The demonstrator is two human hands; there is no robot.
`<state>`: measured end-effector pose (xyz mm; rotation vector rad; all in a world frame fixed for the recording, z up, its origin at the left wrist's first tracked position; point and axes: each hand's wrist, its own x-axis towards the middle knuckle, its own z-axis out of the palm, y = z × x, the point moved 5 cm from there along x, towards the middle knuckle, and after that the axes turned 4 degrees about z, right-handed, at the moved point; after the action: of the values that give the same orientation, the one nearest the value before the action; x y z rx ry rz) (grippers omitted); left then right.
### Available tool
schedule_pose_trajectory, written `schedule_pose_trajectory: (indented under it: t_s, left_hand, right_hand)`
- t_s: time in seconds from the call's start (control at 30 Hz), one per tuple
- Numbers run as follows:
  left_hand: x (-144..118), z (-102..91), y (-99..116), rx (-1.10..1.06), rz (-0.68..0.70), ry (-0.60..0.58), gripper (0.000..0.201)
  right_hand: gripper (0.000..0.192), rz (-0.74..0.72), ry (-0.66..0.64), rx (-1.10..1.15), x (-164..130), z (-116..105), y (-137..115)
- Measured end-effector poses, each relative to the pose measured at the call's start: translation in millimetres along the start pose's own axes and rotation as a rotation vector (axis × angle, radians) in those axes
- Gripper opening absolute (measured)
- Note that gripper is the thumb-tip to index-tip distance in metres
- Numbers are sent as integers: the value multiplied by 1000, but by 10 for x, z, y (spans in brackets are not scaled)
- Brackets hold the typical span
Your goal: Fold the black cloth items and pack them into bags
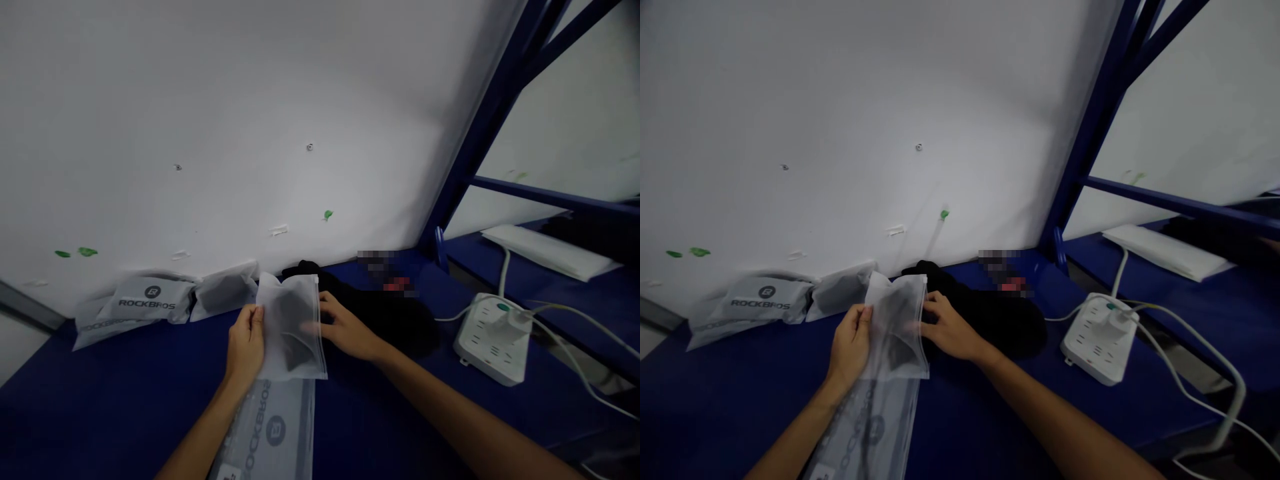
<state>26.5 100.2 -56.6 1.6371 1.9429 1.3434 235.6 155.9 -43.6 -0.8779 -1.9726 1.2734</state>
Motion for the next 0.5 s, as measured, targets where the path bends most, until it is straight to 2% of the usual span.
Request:
schedule_pose_trajectory:
  t_s: [0.13,0.27,0.37,0.43,0.5]
  left_hand:
    - [127,-104,-23,-2,2,-12,37]
    - [230,-207,-88,-43,-43,-114,39]
    - [252,-294,-111,-86,-70,-268,44]
    - [221,-348,-97,-114,-106,-419,46]
    - [148,-400,-85,-115,-179,-590,46]
  right_hand:
    - [25,7,8,141,17,-153,-75]
    - [18,8,-82,277,14,-268,-146]
    - [21,44,-197,331,-23,-305,-168]
    - [23,107,-272,378,-62,-317,-151]
    - [30,196,-274,434,-95,-348,-98]
